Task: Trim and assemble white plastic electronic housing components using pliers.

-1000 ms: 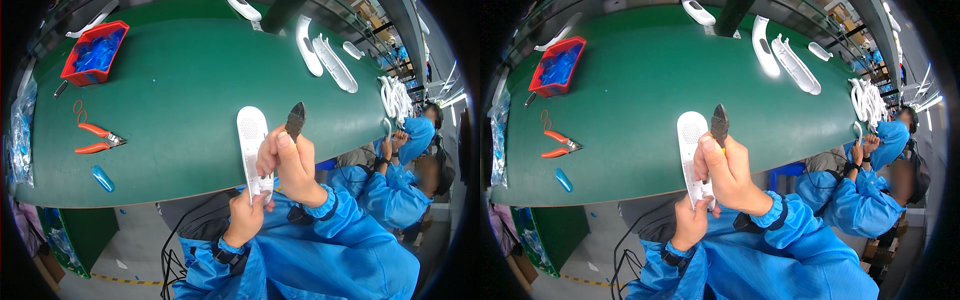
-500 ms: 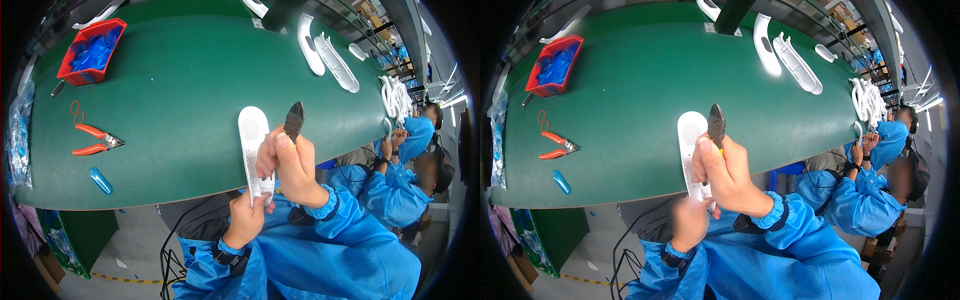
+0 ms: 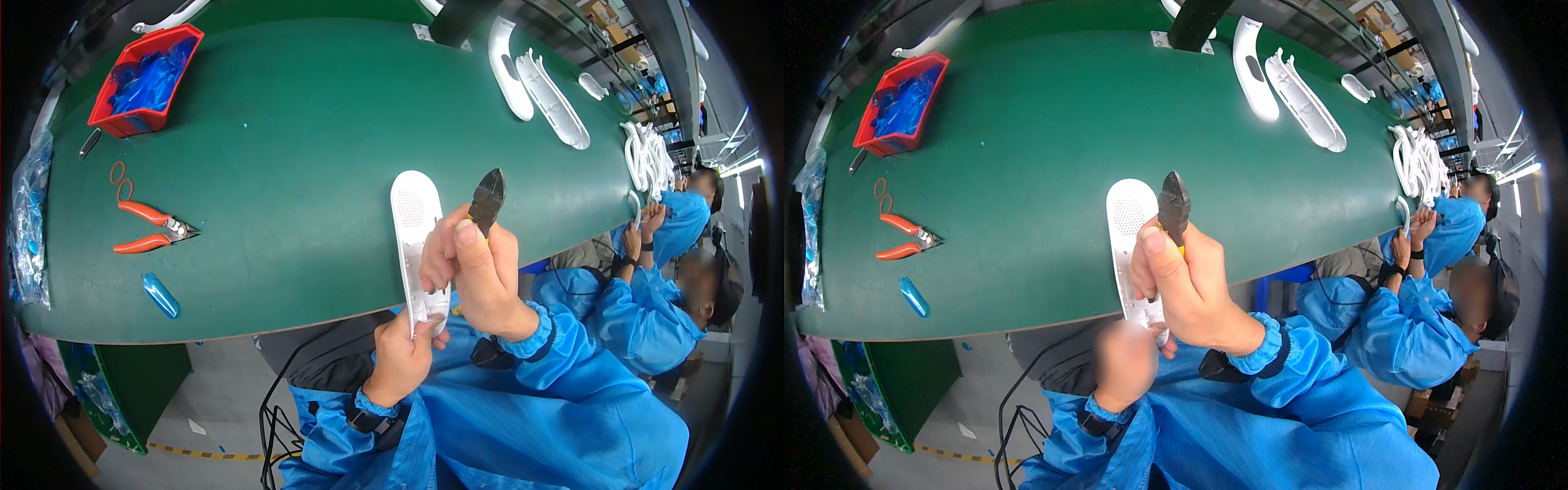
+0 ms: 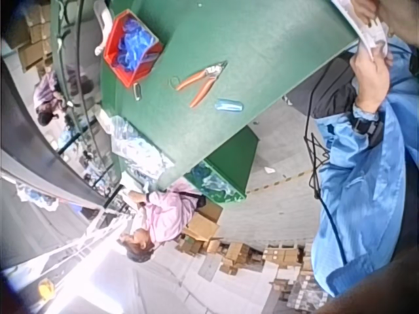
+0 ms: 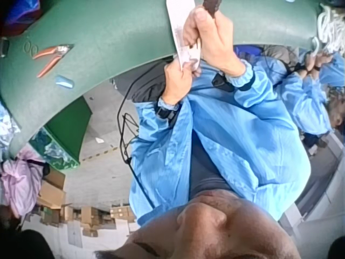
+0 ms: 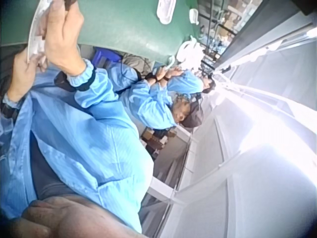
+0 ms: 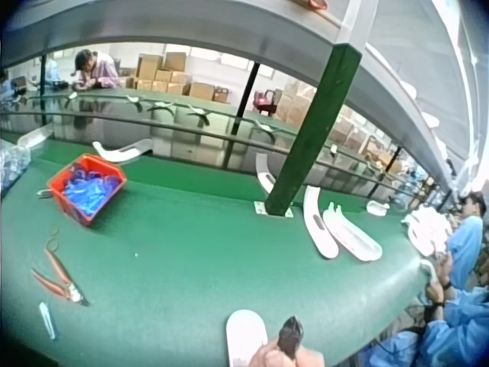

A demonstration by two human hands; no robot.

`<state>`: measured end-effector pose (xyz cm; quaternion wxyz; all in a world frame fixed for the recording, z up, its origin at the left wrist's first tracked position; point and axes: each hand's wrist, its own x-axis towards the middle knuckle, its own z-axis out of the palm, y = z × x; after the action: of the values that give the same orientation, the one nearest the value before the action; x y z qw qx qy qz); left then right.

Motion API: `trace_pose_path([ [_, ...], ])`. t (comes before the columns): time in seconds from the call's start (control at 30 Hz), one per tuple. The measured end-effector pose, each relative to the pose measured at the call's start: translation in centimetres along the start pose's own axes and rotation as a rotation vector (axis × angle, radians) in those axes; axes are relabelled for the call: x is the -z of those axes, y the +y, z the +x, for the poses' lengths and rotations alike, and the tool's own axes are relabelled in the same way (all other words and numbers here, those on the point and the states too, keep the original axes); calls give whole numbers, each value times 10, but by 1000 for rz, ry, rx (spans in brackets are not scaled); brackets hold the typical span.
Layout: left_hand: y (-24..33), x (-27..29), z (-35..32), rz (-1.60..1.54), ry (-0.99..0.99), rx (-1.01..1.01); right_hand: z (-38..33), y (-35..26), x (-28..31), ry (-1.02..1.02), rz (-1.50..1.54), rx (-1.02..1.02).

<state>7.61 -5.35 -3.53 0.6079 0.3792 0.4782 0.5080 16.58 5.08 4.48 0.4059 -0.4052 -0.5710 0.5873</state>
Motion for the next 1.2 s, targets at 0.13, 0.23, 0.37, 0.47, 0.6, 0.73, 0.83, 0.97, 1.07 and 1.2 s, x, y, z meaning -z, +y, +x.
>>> trace_pose_path([
  [0.13,-1,-1,0,-16,4,-12,-5,4,1,1,-30,56],
  [0.23,0,-1,0,-12,11,-14,-9,6,1,-6,-70,105],
  [0.37,2,0,-1,-2,19,-27,-15,5,3,-32,-136,146],
  [0.47,8,-1,0,47,47,-79,-18,8,3,-98,-125,136],
  [0.6,4,-1,-2,18,39,-68,-21,9,3,-89,-15,95],
  [0.73,0,-1,-1,-25,38,-1,-7,6,5,-34,118,69],
  [0.83,0,-1,1,-36,20,1,-4,5,7,-36,119,53],
  [0.97,1,-2,-1,-42,32,18,-6,5,3,-25,92,48],
  [1.07,0,-2,-1,-36,37,16,-7,5,-2,-18,48,69],
  [1.2,3,0,-1,-2,21,-42,-14,11,-7,1,-65,168],
])
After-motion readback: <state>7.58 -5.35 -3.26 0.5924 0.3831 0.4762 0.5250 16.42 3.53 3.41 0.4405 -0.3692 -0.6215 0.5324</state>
